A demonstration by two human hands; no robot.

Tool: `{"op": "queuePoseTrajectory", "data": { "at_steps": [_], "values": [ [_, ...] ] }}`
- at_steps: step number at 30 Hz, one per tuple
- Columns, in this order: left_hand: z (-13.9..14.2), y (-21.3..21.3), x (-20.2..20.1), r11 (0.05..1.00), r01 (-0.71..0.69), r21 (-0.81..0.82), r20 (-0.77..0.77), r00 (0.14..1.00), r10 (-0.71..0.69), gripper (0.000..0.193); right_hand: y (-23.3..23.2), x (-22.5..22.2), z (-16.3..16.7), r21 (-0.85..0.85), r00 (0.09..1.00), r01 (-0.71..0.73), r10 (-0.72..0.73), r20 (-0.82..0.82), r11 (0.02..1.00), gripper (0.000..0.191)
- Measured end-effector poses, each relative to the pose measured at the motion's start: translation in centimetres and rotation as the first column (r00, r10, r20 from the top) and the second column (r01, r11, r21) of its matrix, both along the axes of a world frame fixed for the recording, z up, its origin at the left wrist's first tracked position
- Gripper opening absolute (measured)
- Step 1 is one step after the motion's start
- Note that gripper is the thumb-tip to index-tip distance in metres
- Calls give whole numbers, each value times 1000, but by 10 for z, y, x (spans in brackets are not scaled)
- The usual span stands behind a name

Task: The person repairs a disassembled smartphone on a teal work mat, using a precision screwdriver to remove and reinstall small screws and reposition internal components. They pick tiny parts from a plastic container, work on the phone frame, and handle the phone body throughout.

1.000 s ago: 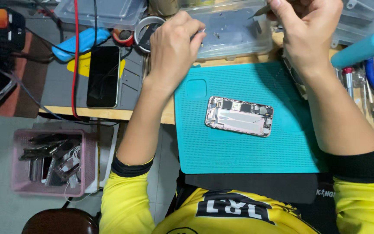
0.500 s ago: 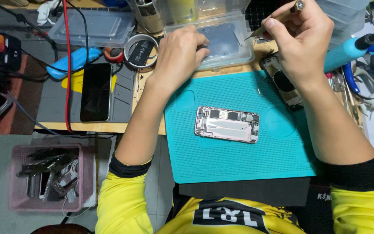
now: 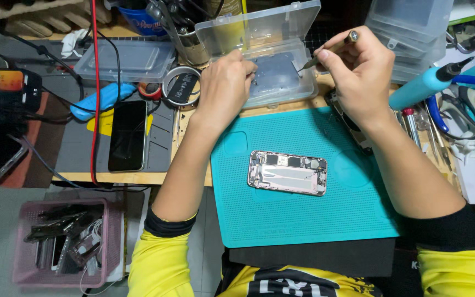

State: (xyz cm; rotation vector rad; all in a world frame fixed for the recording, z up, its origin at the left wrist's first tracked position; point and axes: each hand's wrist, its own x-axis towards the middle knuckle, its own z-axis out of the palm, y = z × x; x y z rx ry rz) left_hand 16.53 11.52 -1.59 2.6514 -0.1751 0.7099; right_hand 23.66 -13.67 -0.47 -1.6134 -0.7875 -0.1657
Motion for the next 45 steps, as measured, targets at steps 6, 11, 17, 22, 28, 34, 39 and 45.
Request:
{"op": "queuePoseTrajectory", "data": {
  "at_steps": [6, 11, 17, 22, 28, 34, 39, 45],
  "values": [
    [3, -2, 2, 1000, -12, 18, 6, 1000, 12, 12, 13, -4, 6, 4, 1000, -6, 6, -16, 1000, 9],
    [9, 1, -5, 999, -44, 18, -13, 999, 44, 10, 19, -4, 10, -24, 1000, 0, 0, 25, 1000, 8],
    [12, 10, -13, 1000, -23, 15, -44, 999, 24, 11, 24, -5, 9, 3, 999, -44, 44, 16, 999, 7],
    [12, 16, -16, 998, -44, 43, -25, 999, 45, 11, 29, -8, 11, -9, 997, -68, 68, 22, 998, 6],
    [15, 21, -19, 998, -46, 36, -9, 999, 47, 10, 33, -10, 14, -21, 997, -79, 79, 14, 997, 6],
    [19, 24, -21, 998, -49, 41, 19, 999, 49, 8, 34, -10, 16, -31, 997, -79, 79, 16, 996, 7],
    [22, 19, -22, 999, -38, 24, 65, 997, 36, 4, 46, -16, 18, 15, 988, -150, 150, -20, 989, 6],
    [32, 21, -38, 994, -108, -35, 170, 979, 113, 11, 73, -23, 20, -58, 979, -200, 201, 15, 978, 8]
  ]
}}
